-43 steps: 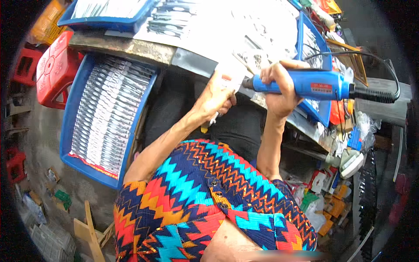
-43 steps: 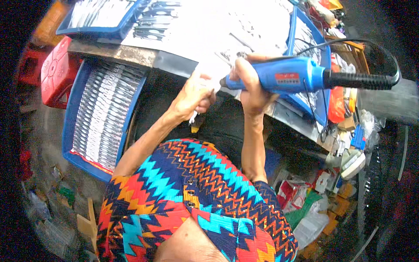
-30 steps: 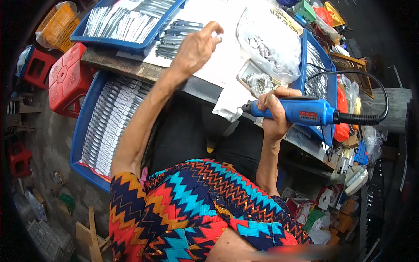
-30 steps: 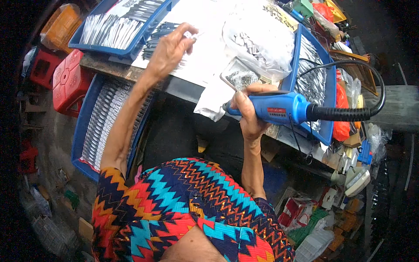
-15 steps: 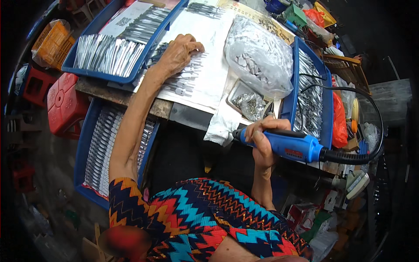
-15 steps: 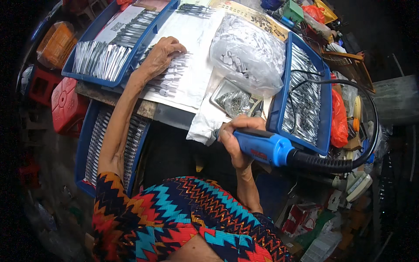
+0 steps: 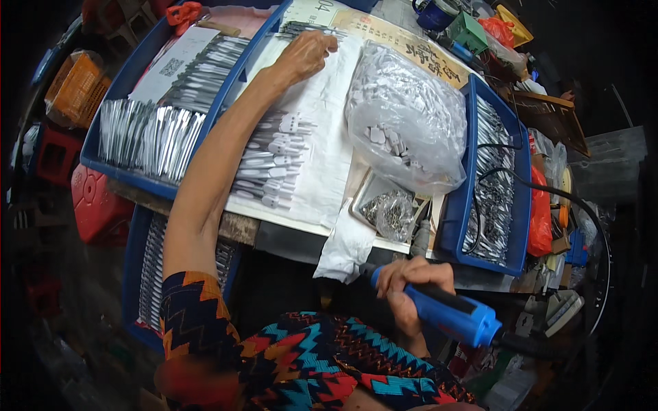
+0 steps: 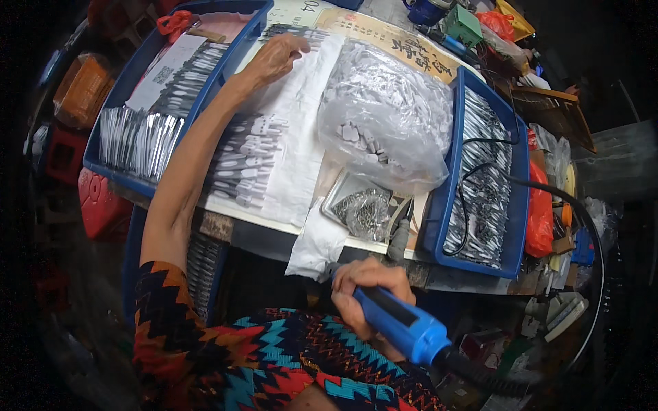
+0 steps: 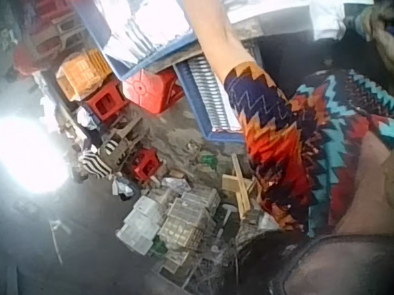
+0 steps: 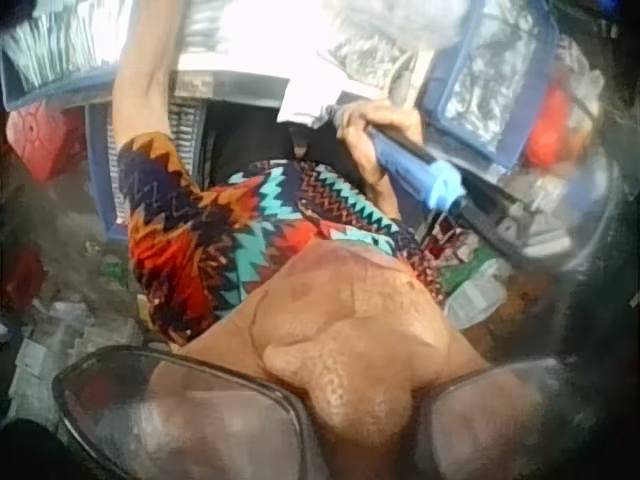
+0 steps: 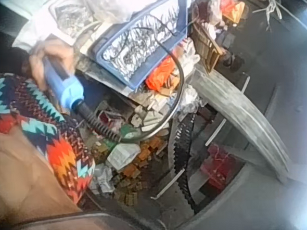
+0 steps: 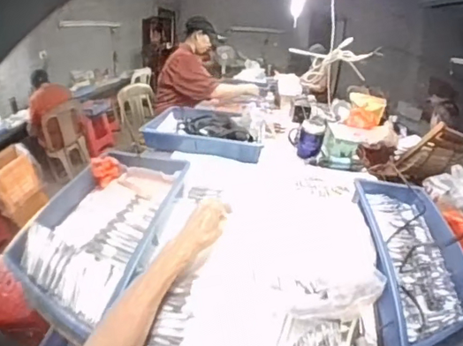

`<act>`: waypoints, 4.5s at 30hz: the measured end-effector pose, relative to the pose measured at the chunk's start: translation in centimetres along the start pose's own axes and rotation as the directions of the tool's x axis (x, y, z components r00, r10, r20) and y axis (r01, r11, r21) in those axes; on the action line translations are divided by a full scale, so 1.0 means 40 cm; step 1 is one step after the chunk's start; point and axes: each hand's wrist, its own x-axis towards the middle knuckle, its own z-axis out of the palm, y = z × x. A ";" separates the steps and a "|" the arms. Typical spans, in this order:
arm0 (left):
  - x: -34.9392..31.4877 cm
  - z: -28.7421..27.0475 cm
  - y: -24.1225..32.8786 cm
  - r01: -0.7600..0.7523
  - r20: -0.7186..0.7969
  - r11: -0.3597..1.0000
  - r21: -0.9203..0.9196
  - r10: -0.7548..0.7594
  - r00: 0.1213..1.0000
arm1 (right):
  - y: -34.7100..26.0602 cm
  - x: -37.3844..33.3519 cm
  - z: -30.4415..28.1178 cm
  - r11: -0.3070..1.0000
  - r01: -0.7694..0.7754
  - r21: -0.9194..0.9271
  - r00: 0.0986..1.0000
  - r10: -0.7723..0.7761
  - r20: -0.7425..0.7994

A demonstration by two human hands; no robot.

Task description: Assembling small hardware components using an electric screwdriver at a workbench.

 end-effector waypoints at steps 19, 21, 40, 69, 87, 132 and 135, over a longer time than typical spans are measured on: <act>0.120 0.147 -0.129 -0.013 -0.114 0.861 0.508 0.082 0.990 | 0.018 0.040 -0.030 0.991 0.123 -0.061 0.983 -0.113 0.142; 0.115 0.131 -0.120 0.001 -0.157 0.855 0.519 0.095 0.983 | 0.015 0.035 -0.023 0.988 0.135 -0.073 0.982 -0.124 0.141; -0.344 -0.113 0.463 -0.017 -0.325 0.730 -0.683 -0.283 0.902 | 0.057 -0.011 0.004 0.956 0.048 -0.291 0.964 -0.121 -0.237; -0.589 0.133 0.655 0.590 0.534 -0.092 -0.802 -0.552 0.640 | 0.047 0.026 -0.010 0.974 0.223 0.041 0.967 -0.215 -0.135; -0.593 0.136 0.654 0.580 0.524 -0.088 -0.810 -0.554 0.647 | 0.050 0.028 -0.003 0.981 0.195 0.012 0.973 -0.192 -0.129; -0.601 0.170 0.643 0.493 0.449 -0.065 -0.868 -0.530 0.720 | 0.065 0.058 -0.011 0.972 0.233 0.008 0.972 -0.233 0.008; -0.603 0.169 0.641 0.482 0.454 -0.091 -0.871 -0.521 0.722 | 0.065 0.056 -0.003 0.972 0.236 0.014 0.972 -0.237 0.013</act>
